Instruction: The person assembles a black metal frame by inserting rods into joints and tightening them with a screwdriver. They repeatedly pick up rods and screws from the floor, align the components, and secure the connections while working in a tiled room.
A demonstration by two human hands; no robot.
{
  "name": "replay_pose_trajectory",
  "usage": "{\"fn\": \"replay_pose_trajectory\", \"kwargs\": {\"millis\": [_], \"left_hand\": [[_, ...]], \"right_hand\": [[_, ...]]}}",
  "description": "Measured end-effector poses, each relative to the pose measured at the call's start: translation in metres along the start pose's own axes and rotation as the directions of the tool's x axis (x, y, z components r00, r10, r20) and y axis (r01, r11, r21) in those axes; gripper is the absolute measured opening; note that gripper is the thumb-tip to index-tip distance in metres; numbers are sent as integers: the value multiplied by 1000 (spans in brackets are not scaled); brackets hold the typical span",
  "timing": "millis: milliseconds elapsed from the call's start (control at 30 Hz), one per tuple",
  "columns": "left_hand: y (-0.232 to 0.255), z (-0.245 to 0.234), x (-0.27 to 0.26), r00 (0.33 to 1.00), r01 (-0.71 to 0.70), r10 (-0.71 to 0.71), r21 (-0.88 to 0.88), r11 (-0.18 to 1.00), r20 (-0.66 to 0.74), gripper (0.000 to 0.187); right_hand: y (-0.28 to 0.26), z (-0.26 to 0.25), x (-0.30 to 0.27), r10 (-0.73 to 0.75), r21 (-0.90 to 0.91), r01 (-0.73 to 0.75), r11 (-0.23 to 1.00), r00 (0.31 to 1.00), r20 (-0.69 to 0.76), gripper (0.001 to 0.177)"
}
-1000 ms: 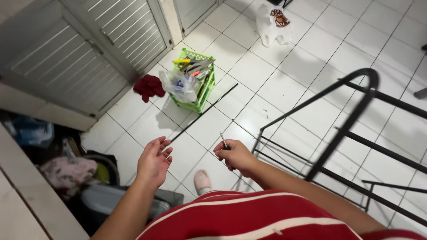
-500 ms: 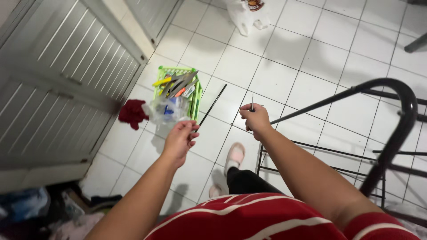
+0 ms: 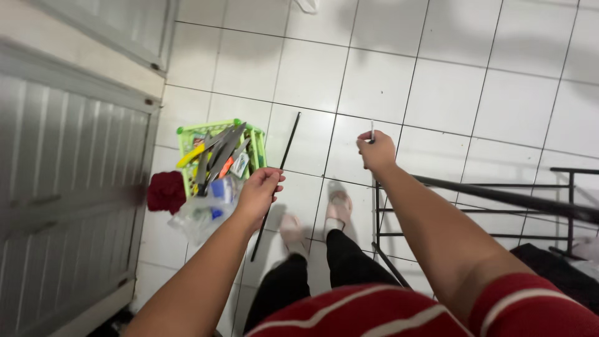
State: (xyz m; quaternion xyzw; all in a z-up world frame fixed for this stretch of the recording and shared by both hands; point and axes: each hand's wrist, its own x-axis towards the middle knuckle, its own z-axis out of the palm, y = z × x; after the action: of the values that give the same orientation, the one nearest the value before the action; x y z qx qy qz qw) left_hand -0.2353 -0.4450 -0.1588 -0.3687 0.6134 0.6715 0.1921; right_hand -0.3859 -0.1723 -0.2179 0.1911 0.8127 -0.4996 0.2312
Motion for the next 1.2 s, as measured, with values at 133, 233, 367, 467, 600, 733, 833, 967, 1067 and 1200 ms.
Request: {"fn": "replay_pose_trajectory", "kwargs": {"millis": [133,233,367,467,600,733,833,967,1067,1200], "left_hand": [[-19,3,107,998,20,-28,141,990,59,23],[-54,8,193,995,-65,51,179,982,83,24],[-113,14,302,995,-97,102,397,913,9,25],[-163,15,374,998,-63,62,536,842,19,27],[-232,11,460,994,-106,98,680,725,51,32],[-288,4,525,997,-24,75,804,594,-25,40],[-313,-2,545,969,11,209,872,489,-130,53],[-321,2,563,954,262,2,831,490,-301,66],[-327,8,566,937,342,-105,823,454,-332,65],[-332,13,568,925,374,-120,809,453,-360,43]], "right_hand": [[41,4,68,140,31,-137,990,987,-78,13],[85,18,114,216,96,-205,974,969,-122,13],[154,42,183,279,12,-283,959,938,-205,13],[221,58,233,222,-192,-277,941,938,-266,14],[304,76,303,132,-435,-253,864,948,-289,17],[373,86,360,136,-517,-272,812,949,-285,20],[410,92,389,63,-582,-230,780,954,-292,25],[435,105,421,68,-551,-237,800,949,-309,35],[450,116,432,85,-531,-263,806,938,-335,31],[458,115,437,45,-533,-230,814,940,-338,21]]}}
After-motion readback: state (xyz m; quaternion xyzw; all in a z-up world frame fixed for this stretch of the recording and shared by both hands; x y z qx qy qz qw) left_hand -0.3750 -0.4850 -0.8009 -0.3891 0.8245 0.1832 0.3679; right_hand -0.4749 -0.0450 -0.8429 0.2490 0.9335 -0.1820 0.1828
